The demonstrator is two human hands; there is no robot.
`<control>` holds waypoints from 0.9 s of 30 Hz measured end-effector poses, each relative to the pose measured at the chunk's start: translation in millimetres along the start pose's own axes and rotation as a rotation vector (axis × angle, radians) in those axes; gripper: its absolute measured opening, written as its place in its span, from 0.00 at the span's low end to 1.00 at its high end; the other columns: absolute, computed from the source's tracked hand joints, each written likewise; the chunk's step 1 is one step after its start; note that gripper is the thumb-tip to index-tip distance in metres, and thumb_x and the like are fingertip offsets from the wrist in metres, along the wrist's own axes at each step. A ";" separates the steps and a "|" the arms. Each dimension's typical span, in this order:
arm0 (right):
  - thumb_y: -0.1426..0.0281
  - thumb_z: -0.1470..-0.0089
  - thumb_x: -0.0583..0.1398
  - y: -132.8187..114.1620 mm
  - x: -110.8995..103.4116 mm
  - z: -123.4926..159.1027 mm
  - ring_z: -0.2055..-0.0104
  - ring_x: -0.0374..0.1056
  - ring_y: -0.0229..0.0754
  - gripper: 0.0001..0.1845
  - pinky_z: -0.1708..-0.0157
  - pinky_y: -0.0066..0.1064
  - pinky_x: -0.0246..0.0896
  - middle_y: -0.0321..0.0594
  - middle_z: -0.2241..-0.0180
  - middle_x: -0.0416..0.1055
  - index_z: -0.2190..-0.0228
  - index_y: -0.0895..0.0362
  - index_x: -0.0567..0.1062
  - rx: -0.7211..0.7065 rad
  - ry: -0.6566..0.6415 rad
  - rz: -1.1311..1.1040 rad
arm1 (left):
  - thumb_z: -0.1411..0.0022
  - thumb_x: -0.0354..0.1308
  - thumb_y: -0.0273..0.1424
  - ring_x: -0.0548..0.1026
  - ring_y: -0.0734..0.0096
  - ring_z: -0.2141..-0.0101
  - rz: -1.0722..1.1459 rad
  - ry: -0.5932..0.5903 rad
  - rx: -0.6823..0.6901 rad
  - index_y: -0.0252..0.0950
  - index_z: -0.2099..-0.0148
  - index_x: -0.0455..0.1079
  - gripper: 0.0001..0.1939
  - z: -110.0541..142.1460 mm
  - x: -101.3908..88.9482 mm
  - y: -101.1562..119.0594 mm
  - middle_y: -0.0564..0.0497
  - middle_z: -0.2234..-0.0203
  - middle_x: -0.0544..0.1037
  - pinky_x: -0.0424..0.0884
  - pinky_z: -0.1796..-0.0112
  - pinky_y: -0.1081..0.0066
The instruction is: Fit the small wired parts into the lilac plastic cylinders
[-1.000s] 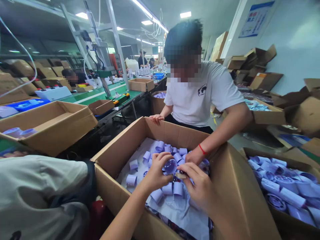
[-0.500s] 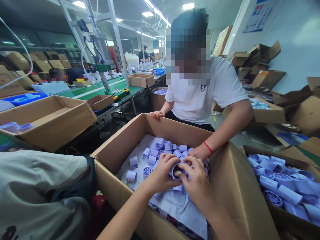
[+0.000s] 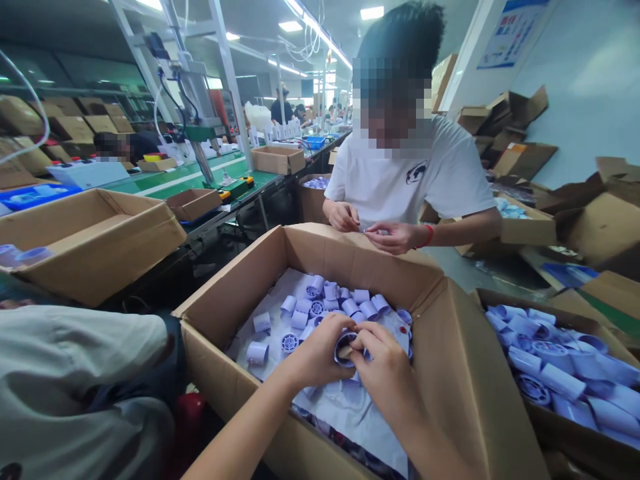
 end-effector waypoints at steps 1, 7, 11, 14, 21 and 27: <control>0.80 0.55 0.55 0.4 0.0 0.4 0.65 0.68 0.44 0.09 0.66 0.34 0.64 0.40 0.68 0.72 0.78 0.55 0.67 0.032 0.006 -0.006 | 0.57 0.62 0.21 0.67 0.63 0.57 0.002 -0.001 0.000 0.36 0.55 0.60 0.25 -0.3 -0.7 1.0 0.47 0.60 0.69 0.66 0.55 0.65; 0.83 0.62 0.54 11.7 4.3 -2.6 0.68 0.69 0.41 0.23 0.68 0.30 0.62 0.36 0.66 0.74 0.62 0.53 0.71 0.258 -0.094 -0.121 | 0.59 0.60 0.20 0.67 0.62 0.59 -0.042 -0.116 0.012 0.38 0.59 0.63 0.22 -2.0 5.0 5.2 0.49 0.61 0.73 0.66 0.56 0.64; 0.83 0.62 0.53 15.9 9.1 -3.9 0.70 0.69 0.40 0.18 0.71 0.28 0.59 0.36 0.71 0.75 0.70 0.54 0.72 0.331 -0.182 -0.166 | 0.60 0.59 0.20 0.66 0.60 0.59 -0.161 -0.213 -0.001 0.38 0.62 0.62 0.20 -0.8 13.9 2.5 0.47 0.62 0.72 0.67 0.58 0.62; 0.84 0.62 0.54 15.5 11.2 -3.9 0.69 0.70 0.41 0.16 0.69 0.28 0.59 0.38 0.71 0.75 0.72 0.55 0.72 0.346 -0.167 -0.141 | 0.61 0.57 0.20 0.66 0.60 0.60 -0.190 -0.220 0.022 0.38 0.62 0.61 0.20 1.0 15.2 2.1 0.48 0.62 0.72 0.67 0.59 0.62; 0.85 0.61 0.54 10.9 17.0 -6.1 0.65 0.70 0.41 0.17 0.65 0.28 0.61 0.38 0.68 0.75 0.71 0.55 0.72 0.336 -0.076 -0.195 | 0.62 0.52 0.18 0.68 0.61 0.60 -0.218 -0.158 0.011 0.39 0.62 0.62 0.21 -0.5 6.5 -5.8 0.49 0.64 0.72 0.67 0.60 0.65; 0.86 0.61 0.53 10.0 18.5 -13.9 0.61 0.70 0.41 0.22 0.61 0.30 0.64 0.39 0.64 0.74 0.65 0.55 0.72 0.341 -0.056 -0.274 | 0.60 0.54 0.21 0.70 0.60 0.61 -0.207 -0.084 0.002 0.38 0.62 0.64 0.18 -7.3 -0.4 -9.9 0.48 0.65 0.74 0.70 0.61 0.64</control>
Point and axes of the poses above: each hand's wrist, its own z-axis away from the middle knuckle, its own x-axis out of the palm, y = z × x, the point moved 6 cm from there along -z, towards the middle knuckle
